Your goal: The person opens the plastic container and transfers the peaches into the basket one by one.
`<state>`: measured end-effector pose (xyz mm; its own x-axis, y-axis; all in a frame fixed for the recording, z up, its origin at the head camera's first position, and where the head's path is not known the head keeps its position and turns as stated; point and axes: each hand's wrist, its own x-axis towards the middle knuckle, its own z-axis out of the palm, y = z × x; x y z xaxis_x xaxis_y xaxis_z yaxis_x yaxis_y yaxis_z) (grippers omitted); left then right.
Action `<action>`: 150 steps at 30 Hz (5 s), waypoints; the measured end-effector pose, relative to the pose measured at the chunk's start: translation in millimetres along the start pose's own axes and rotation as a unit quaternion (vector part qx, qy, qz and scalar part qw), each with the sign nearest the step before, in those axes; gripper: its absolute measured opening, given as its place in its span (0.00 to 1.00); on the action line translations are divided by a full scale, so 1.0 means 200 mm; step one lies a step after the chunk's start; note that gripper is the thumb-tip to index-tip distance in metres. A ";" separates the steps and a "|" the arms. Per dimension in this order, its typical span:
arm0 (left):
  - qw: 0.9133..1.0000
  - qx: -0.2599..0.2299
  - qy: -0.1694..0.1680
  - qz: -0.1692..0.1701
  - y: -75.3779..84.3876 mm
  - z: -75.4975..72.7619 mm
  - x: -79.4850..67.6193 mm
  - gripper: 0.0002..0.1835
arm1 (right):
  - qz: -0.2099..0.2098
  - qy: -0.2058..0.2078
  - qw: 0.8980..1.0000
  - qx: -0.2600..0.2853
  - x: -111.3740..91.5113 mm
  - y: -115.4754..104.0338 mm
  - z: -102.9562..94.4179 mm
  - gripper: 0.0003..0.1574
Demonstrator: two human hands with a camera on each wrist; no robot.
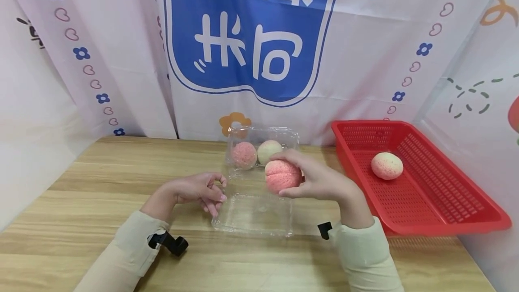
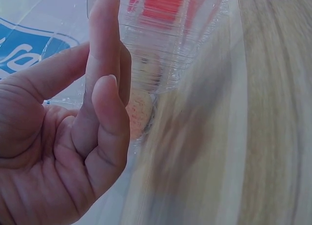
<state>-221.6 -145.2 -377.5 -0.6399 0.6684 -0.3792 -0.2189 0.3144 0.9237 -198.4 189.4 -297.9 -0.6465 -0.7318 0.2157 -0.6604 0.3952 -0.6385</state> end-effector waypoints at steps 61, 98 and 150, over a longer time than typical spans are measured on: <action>0.983 0.088 0.105 0.126 -0.06 -0.40 -0.62 0.15 | 0.230 0.184 0.949 -0.111 -0.35 0.27 -0.73 0.48; 0.967 0.062 0.245 0.003 -0.24 -0.62 -0.74 0.15 | 0.332 0.132 0.933 -0.041 -0.30 0.72 -0.61 0.55; 0.932 0.163 0.320 -0.054 -0.32 -0.68 -0.83 0.33 | 0.355 -0.006 0.934 -0.038 -0.36 0.81 -0.58 0.49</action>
<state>-201.5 -367.5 -366.5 -0.9583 0.1149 -0.2618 -0.1388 0.6134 0.7775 -302.5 371.4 -330.2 -0.9279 -0.2757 -0.2508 -0.0921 0.8216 -0.5626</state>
